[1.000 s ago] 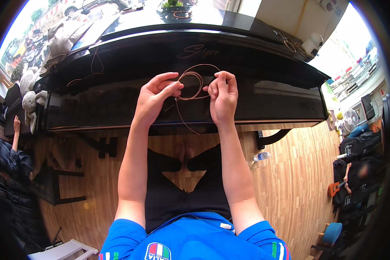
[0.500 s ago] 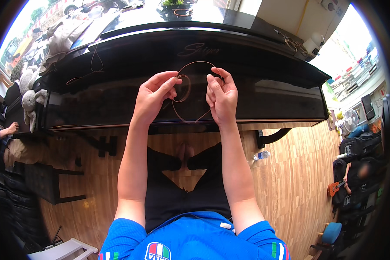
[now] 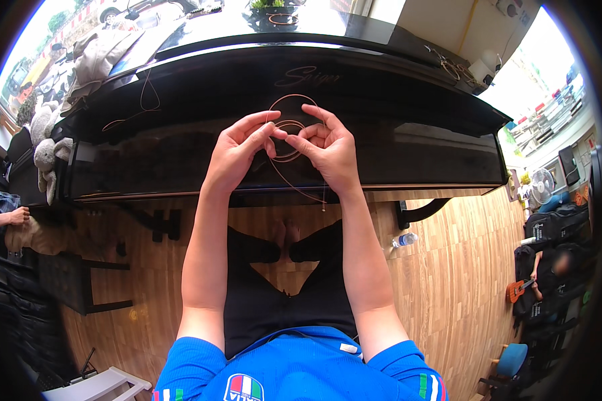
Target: The person manipulates a thin copper wire by hand, bending and twisting it into a looped shape. They repeatedly adjust the loop size and position, occasionally placing the wire on the piano surface to hold it while making further adjustments.
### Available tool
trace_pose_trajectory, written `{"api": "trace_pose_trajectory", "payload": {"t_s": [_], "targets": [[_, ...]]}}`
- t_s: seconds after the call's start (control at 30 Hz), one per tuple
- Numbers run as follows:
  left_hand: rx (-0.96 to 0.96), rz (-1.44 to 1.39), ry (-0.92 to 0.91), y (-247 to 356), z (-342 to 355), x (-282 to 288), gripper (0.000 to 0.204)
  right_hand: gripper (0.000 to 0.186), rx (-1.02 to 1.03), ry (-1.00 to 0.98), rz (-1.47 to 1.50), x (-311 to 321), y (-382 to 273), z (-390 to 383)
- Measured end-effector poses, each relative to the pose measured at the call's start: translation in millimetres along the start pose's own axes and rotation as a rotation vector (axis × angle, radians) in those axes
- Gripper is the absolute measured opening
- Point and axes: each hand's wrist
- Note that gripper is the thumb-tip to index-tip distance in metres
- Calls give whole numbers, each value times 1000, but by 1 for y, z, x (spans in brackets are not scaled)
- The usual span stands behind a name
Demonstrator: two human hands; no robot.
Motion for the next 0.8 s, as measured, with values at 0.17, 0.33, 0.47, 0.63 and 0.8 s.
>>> {"api": "trace_pose_trajectory", "payload": {"t_s": [0.17,0.33,0.47,0.63,0.8], "targets": [[14,-100,-18,1,0,-1,35,23,-68,113,83,1,3,1],[-8,103,-106,-5,-2,3,35,26,-66,133,104,-1,-1,-1],[6,-75,-125,-1,-2,2,39,27,-71,101,102,0,-2,-2],[16,-2,-238,5,-5,-1,49,29,-80,89,96,3,0,-1],[41,90,-330,6,-5,1,57,29,-95,44,117,5,0,-1]]}}
Point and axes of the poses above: each hand's wrist, its own z-axis towards the middle knuckle, its own x-axis out of the back of the hand, y = z × x, and after that the axes turned 12 degrees about -x, right-handed
